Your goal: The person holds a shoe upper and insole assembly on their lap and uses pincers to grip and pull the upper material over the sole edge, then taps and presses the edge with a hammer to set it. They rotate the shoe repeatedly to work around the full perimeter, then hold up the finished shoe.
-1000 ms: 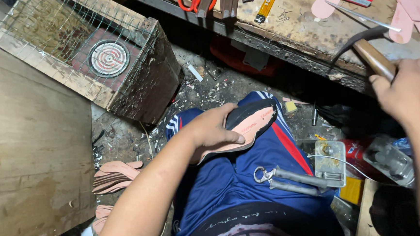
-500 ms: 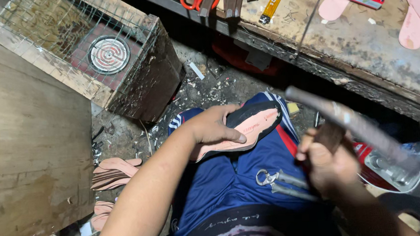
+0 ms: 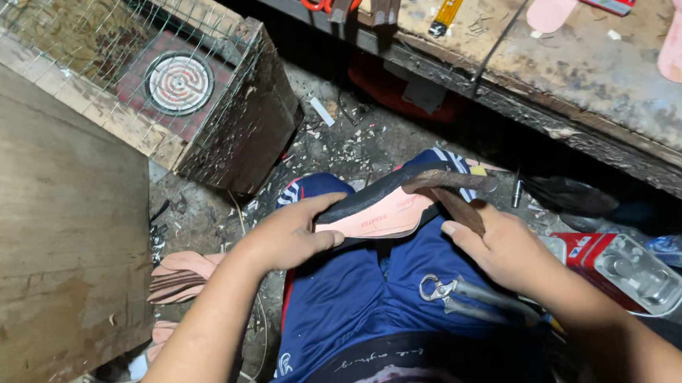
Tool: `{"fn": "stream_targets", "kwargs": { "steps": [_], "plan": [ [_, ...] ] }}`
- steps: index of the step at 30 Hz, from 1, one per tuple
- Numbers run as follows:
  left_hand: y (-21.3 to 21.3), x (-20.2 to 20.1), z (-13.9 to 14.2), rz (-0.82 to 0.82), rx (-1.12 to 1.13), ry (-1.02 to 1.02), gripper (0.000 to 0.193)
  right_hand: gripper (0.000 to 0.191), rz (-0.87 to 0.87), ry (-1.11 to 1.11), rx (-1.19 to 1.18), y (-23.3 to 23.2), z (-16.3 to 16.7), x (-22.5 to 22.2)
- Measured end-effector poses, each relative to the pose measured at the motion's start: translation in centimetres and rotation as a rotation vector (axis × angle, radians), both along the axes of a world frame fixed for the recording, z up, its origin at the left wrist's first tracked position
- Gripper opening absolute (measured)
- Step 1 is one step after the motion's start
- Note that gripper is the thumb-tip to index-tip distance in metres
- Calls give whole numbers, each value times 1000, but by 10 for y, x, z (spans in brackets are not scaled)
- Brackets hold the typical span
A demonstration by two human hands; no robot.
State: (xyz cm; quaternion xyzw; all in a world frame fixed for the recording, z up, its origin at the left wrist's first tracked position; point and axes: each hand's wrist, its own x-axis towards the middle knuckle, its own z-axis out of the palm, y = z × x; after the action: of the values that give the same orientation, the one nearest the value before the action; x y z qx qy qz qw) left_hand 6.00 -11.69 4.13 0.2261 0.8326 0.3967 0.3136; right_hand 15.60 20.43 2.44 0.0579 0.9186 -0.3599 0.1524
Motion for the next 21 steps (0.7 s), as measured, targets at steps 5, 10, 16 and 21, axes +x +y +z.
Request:
{"fn": "stream_targets", "kwargs": {
  "steps": [5,10,16,21],
  "plan": [
    [-11,18,-7,177,6,-61,64,50,67,-21,55,-31,-9,-3],
    [-18,15,-4,162,-108,-93,65,53,184,-142,100,-85,15,-9],
    [-30,5,-9,154,127,-291,65,51,226,108,-23,-78,46,-6],
    [-31,5,-14,127,79,-227,63,47,233,187,-222,-77,59,4]
  ]
}}
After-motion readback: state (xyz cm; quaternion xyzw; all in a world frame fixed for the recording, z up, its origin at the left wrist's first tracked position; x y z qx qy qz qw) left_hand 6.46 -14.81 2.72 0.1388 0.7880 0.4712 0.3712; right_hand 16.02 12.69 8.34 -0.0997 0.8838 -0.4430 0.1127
